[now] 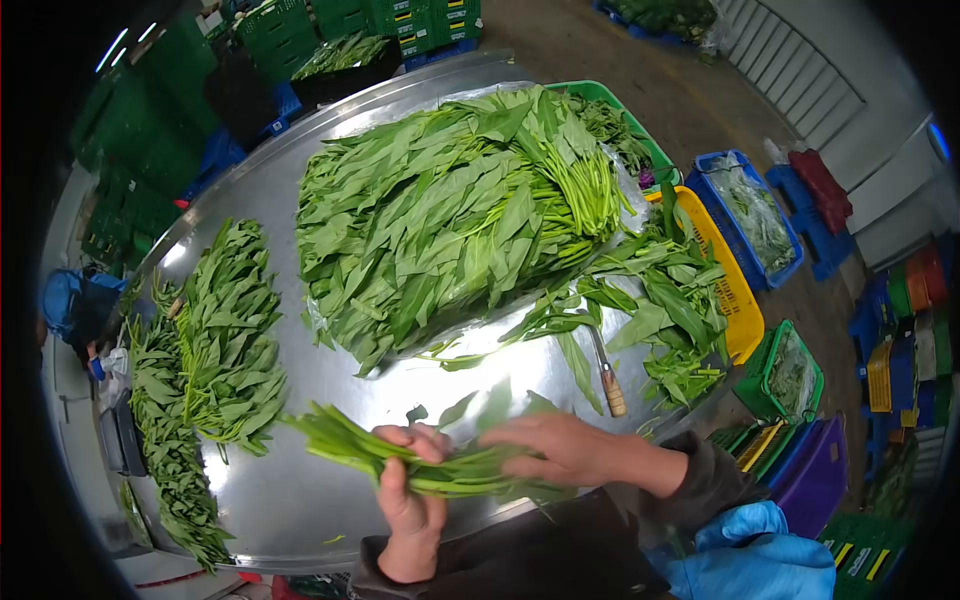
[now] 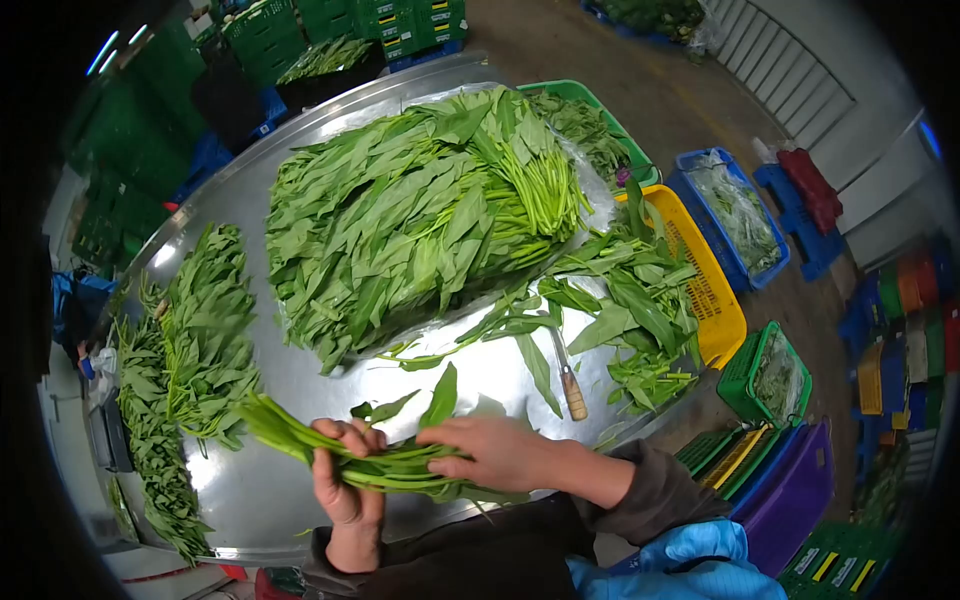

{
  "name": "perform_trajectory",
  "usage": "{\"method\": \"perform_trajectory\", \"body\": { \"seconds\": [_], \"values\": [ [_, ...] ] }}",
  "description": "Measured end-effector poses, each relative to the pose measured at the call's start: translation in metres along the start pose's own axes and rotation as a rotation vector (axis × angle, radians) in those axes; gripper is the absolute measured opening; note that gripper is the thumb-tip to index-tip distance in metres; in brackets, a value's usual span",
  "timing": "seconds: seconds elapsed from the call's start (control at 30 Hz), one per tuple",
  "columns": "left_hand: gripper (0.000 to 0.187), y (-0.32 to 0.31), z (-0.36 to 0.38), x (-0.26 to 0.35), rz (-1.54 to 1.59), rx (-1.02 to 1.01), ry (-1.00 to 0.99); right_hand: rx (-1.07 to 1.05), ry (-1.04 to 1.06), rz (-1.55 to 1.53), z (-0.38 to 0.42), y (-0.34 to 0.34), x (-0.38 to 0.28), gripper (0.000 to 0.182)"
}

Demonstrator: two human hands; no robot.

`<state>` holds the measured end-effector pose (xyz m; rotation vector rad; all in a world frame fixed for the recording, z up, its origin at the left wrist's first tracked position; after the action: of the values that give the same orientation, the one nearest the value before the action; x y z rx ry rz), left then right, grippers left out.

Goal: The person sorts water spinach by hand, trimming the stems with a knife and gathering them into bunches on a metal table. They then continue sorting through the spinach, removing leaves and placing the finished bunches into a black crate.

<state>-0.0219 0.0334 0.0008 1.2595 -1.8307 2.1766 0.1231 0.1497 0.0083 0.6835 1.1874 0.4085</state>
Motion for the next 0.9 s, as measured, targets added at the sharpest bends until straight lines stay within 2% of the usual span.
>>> {"method": "perform_trajectory", "body": {
  "seconds": [0.07,0.1,0.17,0.2,0.23,0.27,0.3,0.37,0.43,0.47,0.5,0.53,0.57,0.6,0.67,0.7,0.77,0.8,0.83,0.87,0.9],
  "values": [
    [0.028,0.001,-0.008,0.013,-0.106,-0.026,-0.107,-0.001,0.114,-0.33,-0.016,-0.007,0.007,0.038],
    [0.029,0.0,0.014,0.033,-0.129,-0.034,-0.125,0.014,0.126,-0.323,-0.013,-0.024,-0.002,0.038],
    [0.029,0.008,0.026,0.043,-0.044,0.036,-0.056,0.218,-0.107,-0.599,-0.035,-0.036,0.034,0.039],
    [0.029,0.01,0.029,0.051,-0.048,0.026,-0.059,0.348,-0.135,-0.581,-0.042,-0.034,0.038,0.039],
    [0.028,0.01,0.032,0.056,-0.032,-0.018,0.059,0.478,-0.164,-0.563,-0.048,-0.031,0.043,0.039],
    [0.028,0.008,0.036,0.058,-0.016,-0.057,0.179,0.3,-0.119,-0.766,-0.058,-0.034,0.05,0.035],
    [0.026,0.007,0.04,0.057,-0.003,-0.007,0.222,0.303,-0.117,-0.767,-0.059,-0.032,0.039,0.035],
    [0.024,0.005,0.044,0.06,-0.247,-0.062,0.408,0.297,0.312,-0.529,-0.067,-0.026,-0.015,0.06],
    [0.027,-0.013,0.047,0.048,-0.237,-0.167,0.598,0.306,0.513,-0.221,-0.083,-0.036,-0.048,0.085],
    [0.034,-0.02,0.048,0.044,-0.28,-0.193,0.676,0.215,0.556,-0.249,-0.079,-0.037,-0.064,0.086],
    [0.04,-0.026,0.051,0.043,-0.326,-0.218,0.757,0.206,0.654,-0.418,-0.083,-0.045,-0.075,0.07],
    [0.046,-0.025,0.056,0.044,-0.339,-0.226,0.82,0.242,0.708,-0.288,-0.085,-0.05,-0.08,0.055],
    [0.048,-0.033,0.054,0.047,-0.401,-0.275,0.789,0.276,0.756,-0.16,-0.083,-0.055,-0.084,0.042],
    [0.05,-0.035,0.057,0.052,-0.385,-0.236,0.817,0.28,0.75,-0.162,-0.08,-0.054,-0.083,0.042],
    [0.051,-0.032,0.059,0.066,-0.373,-0.198,0.85,0.209,0.363,-0.086,-0.076,-0.047,-0.064,0.03],
    [0.053,-0.026,0.055,0.078,-0.462,-0.242,0.84,0.385,0.275,-0.111,-0.067,-0.029,-0.052,0.029],
    [0.052,-0.018,0.046,0.109,-0.625,-0.255,0.796,0.59,0.076,0.163,-0.045,0.007,-0.012,0.026],
    [0.05,-0.02,0.043,0.126,-0.699,-0.227,0.763,0.58,-0.162,0.237,-0.028,0.035,0.003,0.027],
    [0.042,-0.025,0.039,0.14,-0.84,-0.111,0.605,0.602,-0.303,0.501,-0.015,0.054,0.022,0.029],
    [0.034,-0.023,0.034,0.153,-1.173,-0.139,0.411,0.452,-0.471,0.545,-0.002,0.07,0.037,0.032],
    [0.033,-0.031,0.027,0.159,-1.548,-0.224,0.159,0.447,-0.482,0.545,0.009,0.068,0.054,0.032]
  ]
}}
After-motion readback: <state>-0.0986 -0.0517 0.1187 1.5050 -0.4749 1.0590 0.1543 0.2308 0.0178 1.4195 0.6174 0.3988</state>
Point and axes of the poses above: each hand's wrist, its own z-axis away from the middle knuckle, its own y-axis out of the back of the hand, x = y × z, the point moved 4 cm from there along -z, towards the middle knuckle, and after that the axes turned 12 degrees about z, right-handed, at the moved point
